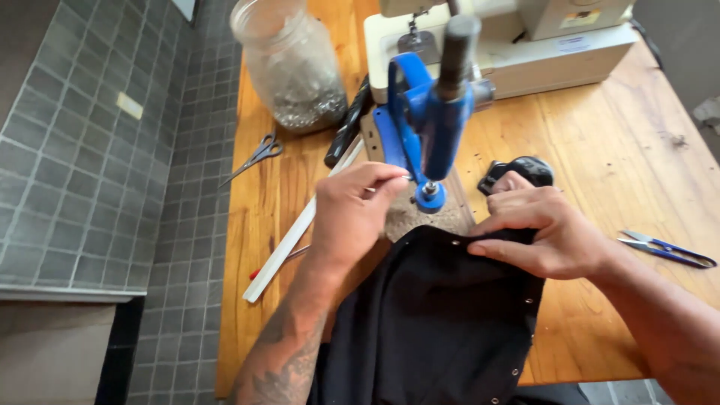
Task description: Attaching metal hardware to a black garment using a manual press and trimming tools at a sewing workstation.
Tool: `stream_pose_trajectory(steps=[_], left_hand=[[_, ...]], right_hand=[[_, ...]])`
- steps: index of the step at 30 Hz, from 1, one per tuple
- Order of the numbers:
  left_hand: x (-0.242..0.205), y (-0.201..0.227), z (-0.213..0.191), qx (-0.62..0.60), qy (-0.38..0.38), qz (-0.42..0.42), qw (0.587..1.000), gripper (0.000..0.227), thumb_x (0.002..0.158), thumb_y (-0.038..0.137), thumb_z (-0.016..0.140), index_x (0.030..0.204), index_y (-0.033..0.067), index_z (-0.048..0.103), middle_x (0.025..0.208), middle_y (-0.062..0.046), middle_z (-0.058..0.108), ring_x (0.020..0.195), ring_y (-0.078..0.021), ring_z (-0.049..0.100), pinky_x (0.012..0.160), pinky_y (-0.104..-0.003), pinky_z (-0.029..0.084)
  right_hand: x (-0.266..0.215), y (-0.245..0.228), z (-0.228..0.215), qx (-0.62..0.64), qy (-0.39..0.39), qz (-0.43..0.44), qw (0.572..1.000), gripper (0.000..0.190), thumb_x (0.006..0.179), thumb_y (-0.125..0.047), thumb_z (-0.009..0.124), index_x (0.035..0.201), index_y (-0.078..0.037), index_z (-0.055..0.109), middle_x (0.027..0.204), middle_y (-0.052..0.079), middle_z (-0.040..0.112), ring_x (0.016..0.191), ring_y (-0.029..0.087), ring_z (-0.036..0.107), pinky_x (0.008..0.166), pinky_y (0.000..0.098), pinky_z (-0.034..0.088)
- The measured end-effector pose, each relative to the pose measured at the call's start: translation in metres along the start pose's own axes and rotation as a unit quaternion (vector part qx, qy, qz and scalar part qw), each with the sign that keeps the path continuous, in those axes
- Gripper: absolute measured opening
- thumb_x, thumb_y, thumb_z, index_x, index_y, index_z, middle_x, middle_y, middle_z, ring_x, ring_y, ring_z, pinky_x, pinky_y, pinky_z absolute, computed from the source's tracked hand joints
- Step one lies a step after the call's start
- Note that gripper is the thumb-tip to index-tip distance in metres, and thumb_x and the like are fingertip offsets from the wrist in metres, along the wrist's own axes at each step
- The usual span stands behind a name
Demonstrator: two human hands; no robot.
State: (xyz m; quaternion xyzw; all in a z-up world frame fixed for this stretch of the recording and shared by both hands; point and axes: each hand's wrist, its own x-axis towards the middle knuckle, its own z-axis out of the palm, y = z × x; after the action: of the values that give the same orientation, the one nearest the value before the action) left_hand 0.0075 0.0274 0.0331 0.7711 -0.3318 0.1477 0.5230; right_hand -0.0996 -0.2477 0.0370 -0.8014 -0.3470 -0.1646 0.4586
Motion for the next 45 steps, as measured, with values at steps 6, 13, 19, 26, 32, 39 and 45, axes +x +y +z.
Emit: stream_pose_trajectory(steps=[6, 13, 19, 26, 32, 39, 45], left_hand=[[0.003, 0.01, 0.018, 0.007, -0.057, 0.061, 0.996, 0.009, 0.105, 0.004, 0.087, 0.103, 0.006, 0.078, 0.101, -0.007, 0.083, 0.09, -0.0238, 0.08, 0.085, -0.036, 0.062], [0.001, -0.001, 0.026, -0.005, -0.031, 0.05, 0.998, 0.006, 0.105, 0.018, 0.09, 0.099, 0.0163, 0.088, 0.093, -0.002, 0.087, 0.094, -0.0288, 0.088, 0.086, -0.039, 0.07], [0.001, 0.005, 0.026, -0.036, -0.031, 0.033, 0.998, 0.004, 0.103, 0.016, 0.091, 0.099, 0.0182, 0.091, 0.096, 0.001, 0.089, 0.098, -0.0261, 0.089, 0.09, -0.037, 0.07], [-0.005, 0.038, -0.006, 0.135, -0.159, -0.213, 0.955, 0.013, 0.106, 0.039, 0.082, 0.104, 0.0297, 0.091, 0.098, -0.007, 0.088, 0.097, -0.0426, 0.084, 0.095, -0.057, 0.066], [-0.002, 0.048, -0.032, 0.127, -0.364, -0.215, 0.897, 0.038, 0.101, 0.038, 0.082, 0.133, 0.0176, 0.088, 0.117, -0.013, 0.09, 0.113, -0.0423, 0.083, 0.1, -0.057, 0.065], [-0.008, 0.062, -0.026, 0.026, -0.387, -0.348, 0.854, 0.015, 0.105, 0.031, 0.085, 0.11, 0.0166, 0.086, 0.104, 0.006, 0.088, 0.093, -0.0086, 0.078, 0.086, -0.03, 0.062], [-0.03, 0.016, -0.008, -0.173, -0.249, -0.303, 0.903, 0.027, 0.107, 0.013, 0.07, 0.132, 0.0089, 0.079, 0.096, -0.004, 0.08, 0.089, -0.0122, 0.072, 0.08, -0.031, 0.067]], right_hand=[[-0.001, 0.007, -0.004, -0.003, -0.001, 0.017, 1.0, 0.012, 0.099, -0.02, 0.086, 0.1, -0.008, 0.087, 0.069, 0.001, 0.058, 0.062, 0.022, 0.046, 0.089, 0.0411, 0.042], [0.003, 0.009, -0.005, 0.056, 0.029, -0.026, 0.998, 0.009, 0.098, -0.012, 0.091, 0.095, -0.004, 0.088, 0.062, 0.005, 0.061, 0.052, 0.024, 0.066, 0.076, 0.0398, 0.049], [0.002, 0.007, -0.006, 0.053, 0.031, -0.017, 0.998, 0.009, 0.099, -0.012, 0.091, 0.097, -0.004, 0.088, 0.063, 0.005, 0.061, 0.053, 0.024, 0.066, 0.076, 0.0393, 0.048], [0.003, 0.006, -0.013, 0.052, 0.035, 0.006, 0.998, 0.007, 0.1, -0.012, 0.089, 0.099, -0.005, 0.09, 0.066, 0.005, 0.064, 0.056, 0.022, 0.068, 0.08, 0.0392, 0.051], [-0.014, 0.024, -0.021, 0.031, 0.065, 0.08, 0.994, 0.011, 0.103, -0.013, 0.085, 0.107, -0.004, 0.088, 0.082, 0.007, 0.073, 0.078, 0.022, 0.074, 0.098, 0.0432, 0.053], [-0.011, 0.011, -0.022, 0.056, 0.029, 0.176, 0.982, 0.023, 0.116, -0.022, 0.064, 0.123, -0.004, 0.076, 0.119, 0.01, 0.084, 0.113, 0.023, 0.083, 0.102, 0.0361, 0.066], [0.017, -0.011, -0.002, 0.085, 0.068, 0.354, 0.929, 0.035, 0.101, -0.028, 0.085, 0.126, -0.005, 0.092, 0.099, 0.014, 0.085, 0.097, 0.022, 0.077, 0.094, 0.0436, 0.063]])
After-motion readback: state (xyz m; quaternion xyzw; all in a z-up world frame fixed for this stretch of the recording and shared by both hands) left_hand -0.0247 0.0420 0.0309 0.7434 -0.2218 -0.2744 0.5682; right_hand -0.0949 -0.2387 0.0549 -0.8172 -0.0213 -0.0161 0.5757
